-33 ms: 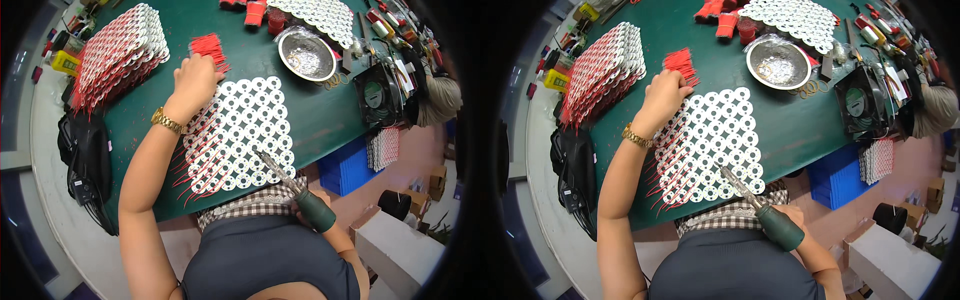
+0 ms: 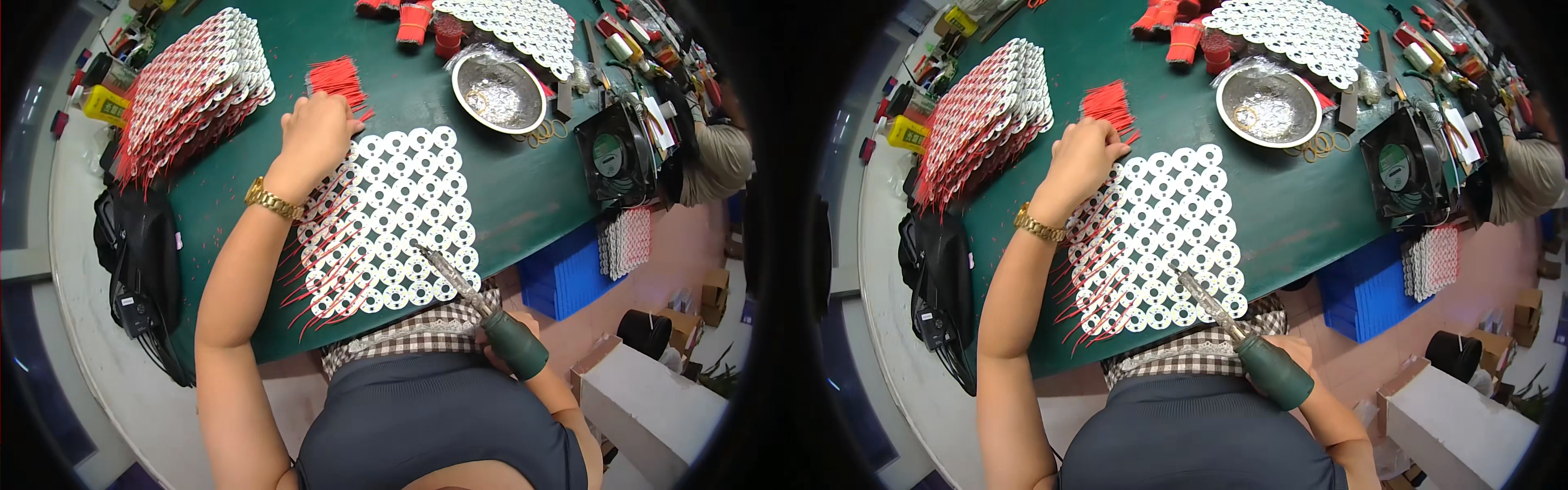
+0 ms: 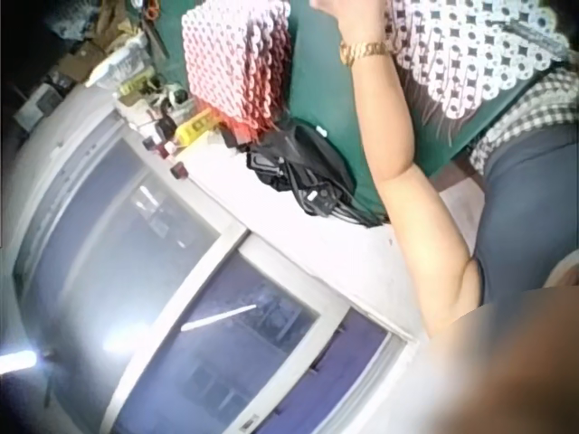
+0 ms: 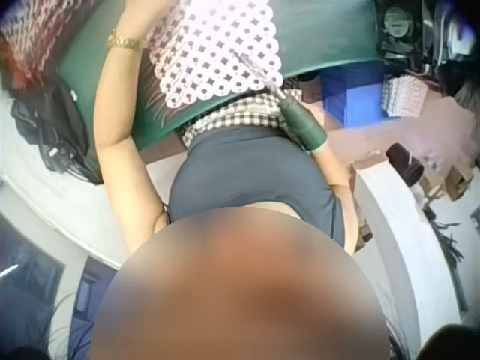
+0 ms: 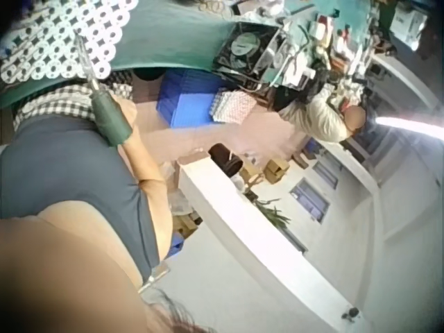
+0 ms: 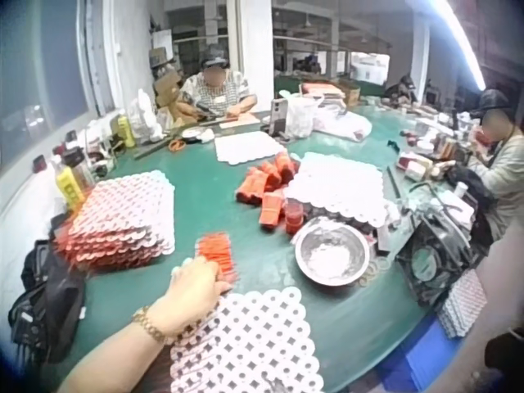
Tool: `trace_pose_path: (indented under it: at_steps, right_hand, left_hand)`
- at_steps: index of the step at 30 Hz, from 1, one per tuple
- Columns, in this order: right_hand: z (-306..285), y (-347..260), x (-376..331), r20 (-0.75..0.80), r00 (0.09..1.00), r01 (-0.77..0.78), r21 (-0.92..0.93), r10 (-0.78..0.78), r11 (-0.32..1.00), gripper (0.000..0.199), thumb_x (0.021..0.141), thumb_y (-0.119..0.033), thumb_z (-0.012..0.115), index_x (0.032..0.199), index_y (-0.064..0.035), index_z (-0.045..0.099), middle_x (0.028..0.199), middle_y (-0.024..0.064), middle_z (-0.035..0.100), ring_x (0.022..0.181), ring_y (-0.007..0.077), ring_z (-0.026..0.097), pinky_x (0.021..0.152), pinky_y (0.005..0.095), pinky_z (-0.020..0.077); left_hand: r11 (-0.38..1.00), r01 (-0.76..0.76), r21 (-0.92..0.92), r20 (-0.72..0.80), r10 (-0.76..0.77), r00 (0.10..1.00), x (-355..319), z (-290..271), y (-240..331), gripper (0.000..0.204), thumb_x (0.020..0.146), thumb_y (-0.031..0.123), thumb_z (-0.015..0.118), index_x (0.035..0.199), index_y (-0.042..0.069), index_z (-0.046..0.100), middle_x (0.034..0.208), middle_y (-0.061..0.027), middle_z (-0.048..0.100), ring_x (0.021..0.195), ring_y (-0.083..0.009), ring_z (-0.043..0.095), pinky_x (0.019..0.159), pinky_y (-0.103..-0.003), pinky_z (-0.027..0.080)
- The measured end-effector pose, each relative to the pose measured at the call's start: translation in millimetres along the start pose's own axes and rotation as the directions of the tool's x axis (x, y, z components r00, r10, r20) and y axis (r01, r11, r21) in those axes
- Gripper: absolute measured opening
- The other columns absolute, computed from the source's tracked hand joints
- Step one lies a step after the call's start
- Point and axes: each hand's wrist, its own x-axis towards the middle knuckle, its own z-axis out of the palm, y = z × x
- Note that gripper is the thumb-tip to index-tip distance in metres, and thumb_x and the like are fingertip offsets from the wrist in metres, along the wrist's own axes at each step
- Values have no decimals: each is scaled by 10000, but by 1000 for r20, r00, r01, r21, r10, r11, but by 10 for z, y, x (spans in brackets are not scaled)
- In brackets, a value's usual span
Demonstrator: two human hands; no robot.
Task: The person solders red wires onto a circular LED PCB matrix with a soldering iron at a factory workbench.
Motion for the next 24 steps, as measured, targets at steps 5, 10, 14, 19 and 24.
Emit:
trace_pose_path:
  at_steps: [5, 10, 14, 19, 24]
  right_hand:
    - [38, 93, -81, -70, 996, 47, -57, -51, 997, 359, 642, -192, 734, 982, -86, 684, 786, 29, 668, 595, 212, 634, 538, 297, 509]
    - [-7, 49, 49, -22, 999, 45, -86, -47, 995, 336, 656, -135, 727, 979, -58, 676, 797, 42, 675, 590, 206, 641, 542, 285, 521]
    - [-26, 46, 111, -58, 994, 90, 8, -89, 996, 325, 657, -104, 722, 973, -47, 674, 802, 52, 678, 601, 208, 652, 543, 289, 526]
    - [-16, 62, 48, -15, 998, 60, -15, -60, 998, 309, 667, -107, 716, 967, -49, 672, 783, 51, 672, 603, 212, 653, 550, 300, 528]
    - [-108, -172, 239, 102, 968, -249, 237, 231, 939, 240, 709, -178, 714, 922, -85, 653, 727, 30, 659, 600, 215, 650, 553, 316, 523]
  left_hand:
    - [996, -63, 60, 52, 60, 997, -89, 51, 87, 148, 855, 194, 671, 838, 52, 634, 946, -120, 631, 938, -320, 585, 778, -480, 441]
    - [970, -65, 234, -109, 93, 990, -233, 235, 136, 106, 895, 133, 597, 945, 64, 534, 936, -94, 590, 918, -311, 555, 834, -494, 373]
    - [992, -41, 123, -293, 76, 953, -243, 229, 34, 81, 907, 117, 577, 956, 77, 527, 938, -82, 593, 939, -279, 555, 872, -481, 349]
    - [971, -206, -118, -524, 115, 844, -409, -125, -100, 115, 909, 99, 602, 968, 2, 621, 888, -119, 604, 809, -281, 595, 722, -335, 475]
    - [810, -71, -582, -335, -159, 929, -1050, -508, 18, 73, 929, 25, 574, 949, -36, 609, 839, -40, 586, 742, -90, 557, 670, -231, 462]
